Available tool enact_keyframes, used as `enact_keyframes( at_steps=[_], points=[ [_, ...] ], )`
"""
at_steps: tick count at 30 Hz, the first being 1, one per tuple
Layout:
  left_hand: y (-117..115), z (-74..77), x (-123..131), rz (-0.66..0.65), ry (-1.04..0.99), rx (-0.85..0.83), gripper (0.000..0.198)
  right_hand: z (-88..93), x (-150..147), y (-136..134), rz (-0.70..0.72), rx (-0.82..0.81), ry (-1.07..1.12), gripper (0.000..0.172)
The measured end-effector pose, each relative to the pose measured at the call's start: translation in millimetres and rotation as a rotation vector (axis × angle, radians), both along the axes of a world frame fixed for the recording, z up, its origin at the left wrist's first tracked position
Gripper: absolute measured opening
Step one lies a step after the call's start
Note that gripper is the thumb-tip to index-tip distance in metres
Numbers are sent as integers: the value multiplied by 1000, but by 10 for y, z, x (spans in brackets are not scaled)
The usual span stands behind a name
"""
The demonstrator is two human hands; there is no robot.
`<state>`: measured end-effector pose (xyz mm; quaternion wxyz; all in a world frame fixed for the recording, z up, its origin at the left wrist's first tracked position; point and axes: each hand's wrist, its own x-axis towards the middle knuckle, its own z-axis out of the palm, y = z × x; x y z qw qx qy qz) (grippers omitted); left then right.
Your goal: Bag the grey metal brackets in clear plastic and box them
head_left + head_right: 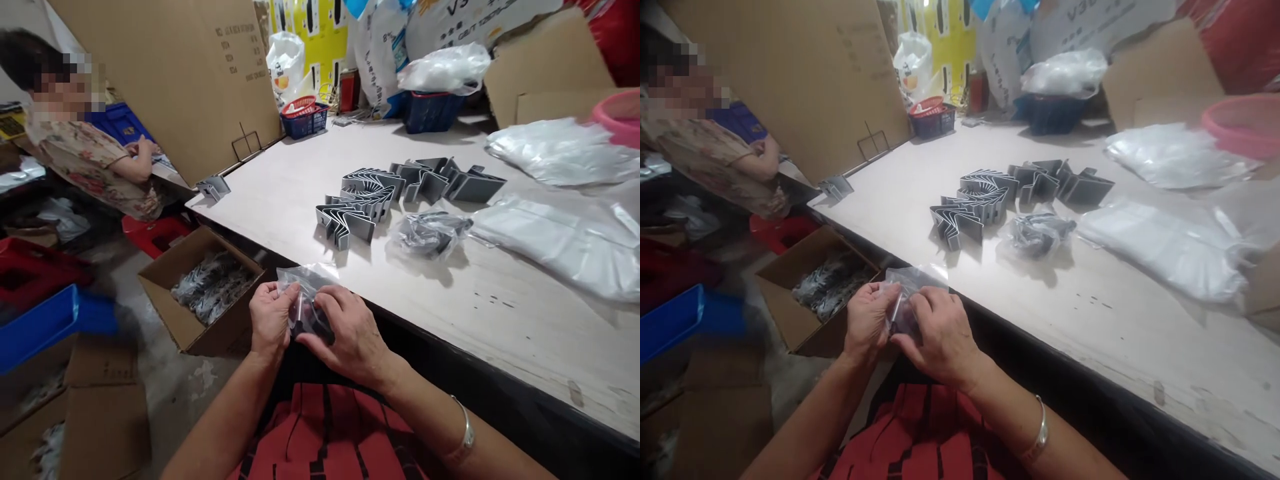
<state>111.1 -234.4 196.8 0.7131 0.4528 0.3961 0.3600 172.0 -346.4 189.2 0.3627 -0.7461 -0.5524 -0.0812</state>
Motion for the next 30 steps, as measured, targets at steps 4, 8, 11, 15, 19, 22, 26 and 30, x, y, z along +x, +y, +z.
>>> enact_keyframes(
  at_steps=[4,8,11,15,19,22,26,30],
  points=[
    [10,-11,-49,5,18,22,50,-74,-2,112,-33,-6,-50,16],
    [74,-13,-128,63,11,-14,53,-63,-4,187,-5,54,-75,22],
    [125,9,-196,143,-25,-40,54,-56,-69,229,67,108,-96,31],
    [176,36,-311,180,-54,-29,55,-125,-159,342,113,85,-101,22],
    [239,-25,-452,190,11,-20,55,-199,-174,483,130,92,-24,15],
    [286,-157,-563,161,159,13,54,-207,-143,552,145,132,103,13],
    [293,-312,-700,169,480,560,61,-160,-86,581,119,29,73,15],
    [267,-279,-787,29,640,1201,45,-84,-48,579,143,-212,-145,18]
  ],
)
